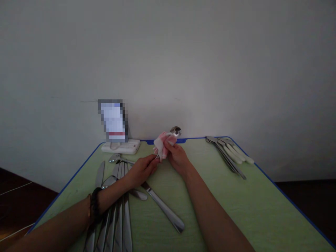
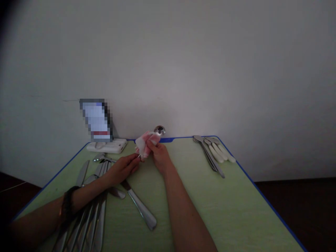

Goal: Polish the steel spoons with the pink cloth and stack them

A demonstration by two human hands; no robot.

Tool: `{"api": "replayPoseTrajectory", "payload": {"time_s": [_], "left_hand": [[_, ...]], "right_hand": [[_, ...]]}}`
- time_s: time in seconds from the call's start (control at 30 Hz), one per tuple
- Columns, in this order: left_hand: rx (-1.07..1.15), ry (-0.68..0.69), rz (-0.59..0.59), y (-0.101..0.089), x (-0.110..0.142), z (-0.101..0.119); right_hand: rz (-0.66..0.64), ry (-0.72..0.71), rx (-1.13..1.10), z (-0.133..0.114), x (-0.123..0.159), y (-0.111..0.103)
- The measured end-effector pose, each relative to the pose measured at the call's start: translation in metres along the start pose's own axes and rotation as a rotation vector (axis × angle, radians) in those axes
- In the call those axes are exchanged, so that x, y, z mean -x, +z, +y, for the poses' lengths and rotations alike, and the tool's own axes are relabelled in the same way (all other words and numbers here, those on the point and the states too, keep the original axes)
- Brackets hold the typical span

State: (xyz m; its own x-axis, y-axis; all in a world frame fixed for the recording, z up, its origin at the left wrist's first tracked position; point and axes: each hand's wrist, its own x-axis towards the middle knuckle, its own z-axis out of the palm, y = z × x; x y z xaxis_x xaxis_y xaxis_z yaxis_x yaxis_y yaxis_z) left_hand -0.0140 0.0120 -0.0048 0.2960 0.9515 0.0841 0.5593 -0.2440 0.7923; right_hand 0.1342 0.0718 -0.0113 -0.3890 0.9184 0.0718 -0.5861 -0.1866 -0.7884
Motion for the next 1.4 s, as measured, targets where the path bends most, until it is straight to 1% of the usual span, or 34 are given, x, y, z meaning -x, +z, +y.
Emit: {"api": "replayPoseTrajectory", "payload": {"time_s": [0.07,0.13,0.2,0.3,0.33,0.5,0.57,0.67,0.77,0.83,1.0,1.07,1.13,1.23,1.3,1.33,1.4], "left_hand": [[-0.008,-0.010,0.001,-0.001,0.000,0.003],[-0.029,-0.002,0.020,-0.001,0.001,0.005],[-0.013,-0.003,0.023,-0.001,0.002,0.006],[0.124,-0.047,-0.050,0.000,0.003,0.003],[0.175,-0.054,-0.056,0.000,0.003,0.002],[0.299,-0.006,0.061,0.003,0.003,0.000],[0.306,-0.012,0.073,0.005,0.003,0.000],[0.269,-0.014,0.078,0.007,0.004,-0.001],[0.248,-0.021,0.095,0.009,0.005,-0.003],[0.262,-0.041,0.095,0.010,0.005,-0.003],[0.463,-0.054,0.130,0.011,0.001,-0.003],[0.513,-0.054,0.152,0.011,0.000,-0.003],[0.490,-0.059,0.150,0.009,0.001,-0.002],[0.368,-0.055,0.073,0.005,0.003,0.001],[0.330,-0.039,0.031,0.004,0.005,0.002],[0.343,-0.034,0.033,0.004,0.005,0.003],[0.387,-0.033,0.075,0.005,0.004,0.005]], "right_hand": [[0.095,-0.045,-0.073,0.000,-0.004,-0.002],[0.118,-0.083,-0.140,-0.002,-0.005,-0.002],[0.070,-0.080,-0.194,-0.006,-0.004,-0.001],[0.011,-0.046,-0.231,-0.013,0.002,0.003],[0.001,-0.040,-0.229,-0.015,0.004,0.003],[-0.070,-0.015,-0.250,-0.016,0.006,0.000],[-0.080,-0.019,-0.244,-0.014,0.004,-0.001],[-0.088,-0.016,-0.167,-0.009,0.004,0.001],[-0.172,0.037,-0.058,-0.005,0.007,0.006],[-0.216,0.062,-0.027,-0.003,0.009,0.008],[-0.179,0.077,-0.137,-0.001,0.009,0.006],[-0.188,0.089,-0.161,-0.002,0.008,0.003],[-0.194,0.093,-0.170,-0.002,0.007,0.001],[-0.184,0.106,-0.180,-0.002,0.007,0.001],[-0.189,0.117,-0.178,-0.002,0.008,0.002],[-0.196,0.119,-0.172,-0.003,0.008,0.002],[-0.209,0.117,-0.153,-0.003,0.009,0.002]]}}
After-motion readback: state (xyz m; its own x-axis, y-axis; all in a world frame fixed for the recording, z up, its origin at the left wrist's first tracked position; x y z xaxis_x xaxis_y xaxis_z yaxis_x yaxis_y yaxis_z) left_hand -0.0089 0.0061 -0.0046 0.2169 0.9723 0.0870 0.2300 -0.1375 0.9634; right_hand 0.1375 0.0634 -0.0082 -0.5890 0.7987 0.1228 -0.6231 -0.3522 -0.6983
